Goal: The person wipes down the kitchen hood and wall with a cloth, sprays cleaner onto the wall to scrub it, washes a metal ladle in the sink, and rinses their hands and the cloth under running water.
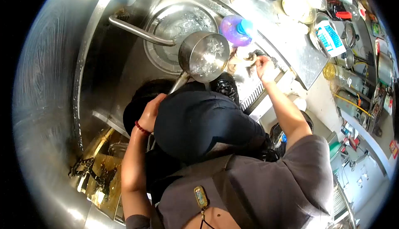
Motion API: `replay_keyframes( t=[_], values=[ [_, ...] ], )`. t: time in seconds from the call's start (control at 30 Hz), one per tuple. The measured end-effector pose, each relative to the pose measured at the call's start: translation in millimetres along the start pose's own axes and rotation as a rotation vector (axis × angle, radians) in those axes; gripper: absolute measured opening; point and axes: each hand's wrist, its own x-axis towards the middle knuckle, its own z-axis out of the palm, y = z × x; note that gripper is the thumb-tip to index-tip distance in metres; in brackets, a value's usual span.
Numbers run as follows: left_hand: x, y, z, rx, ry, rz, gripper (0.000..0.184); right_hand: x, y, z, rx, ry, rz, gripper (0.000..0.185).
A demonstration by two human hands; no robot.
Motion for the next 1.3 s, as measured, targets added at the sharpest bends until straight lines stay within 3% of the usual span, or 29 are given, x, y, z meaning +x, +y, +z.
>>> replay_keyframes(
  t=[0.07,0.1,0.13,0.2,0.23,0.3,0.43,0.47,0.53,0.63,0.67,0.73,0.8,0.83,0.9,1.03,1.13,1.17,1.23,1.27,1.3],
  values=[
    [5,-6,-1,-0.008,0.017,-0.017,0.028,0,2,53,-0.139,-0.139,-0.430,0.028],
    [6,-11,2,-0.035,0.057,-0.033,0.025,-25,-22,57,-0.329,-0.001,-0.666,0.027],
    [2,-14,7,-0.066,0.094,-0.064,0.023,-23,-13,81,-0.452,-0.038,-0.627,0.032],
    [11,-12,10,-0.003,0.083,0.058,0.023,7,-19,112,-0.281,-0.219,-0.250,0.035],
    [12,-23,10,0.057,0.083,0.031,0.024,35,-24,126,0.052,-0.354,0.003,0.036],
    [9,-37,9,0.146,0.079,0.004,0.026,22,-29,140,0.388,-0.518,0.290,0.036],
    [6,-34,12,0.273,0.073,0.069,0.028,12,-43,112,0.343,0.128,-0.050,0.034],
    [7,-31,12,0.323,0.071,0.091,0.028,7,-42,111,0.204,0.173,-0.201,0.034],
    [8,-26,11,0.455,0.053,0.130,0.029,0,-38,120,-0.050,0.017,-0.395,0.034],
    [8,-12,5,0.685,-0.007,0.138,0.030,38,-43,131,0.322,-0.484,0.089,0.034],
    [6,-9,3,0.760,-0.036,0.079,0.031,34,-46,127,0.368,-0.523,0.130,0.034],
    [7,1,2,0.861,-0.050,0.007,0.032,25,-46,110,0.371,-0.472,0.115,0.034],
    [1,4,13,0.776,0.132,0.225,0.031,-8,-41,92,0.166,-0.237,-0.168,0.034],
    [-1,0,15,0.751,0.158,0.243,0.031,-23,-38,84,0.019,-0.146,-0.327,0.033],
    [-5,-9,17,0.725,0.184,0.232,0.031,-31,-22,86,-0.113,-0.108,-0.448,0.033],
    [-7,-23,19,0.702,0.198,0.217,0.031,15,-16,83,0.330,-0.481,0.122,0.033],
    [-8,-32,20,0.687,0.231,0.232,0.031,18,-16,49,0.453,-0.455,0.250,0.033],
    [-8,-34,19,0.687,0.249,0.238,0.031,12,-18,42,0.390,-0.389,0.204,0.033],
    [-11,-37,17,0.706,0.283,0.235,0.031,-11,-31,18,-0.418,-0.309,-0.309,0.033],
    [-12,-35,16,0.726,0.302,0.221,0.031,-22,-33,18,-0.637,-0.267,-0.487,0.033],
    [-14,-34,15,0.749,0.320,0.200,0.030,-31,-7,49,-0.470,-0.193,-0.501,0.044]
  ],
)
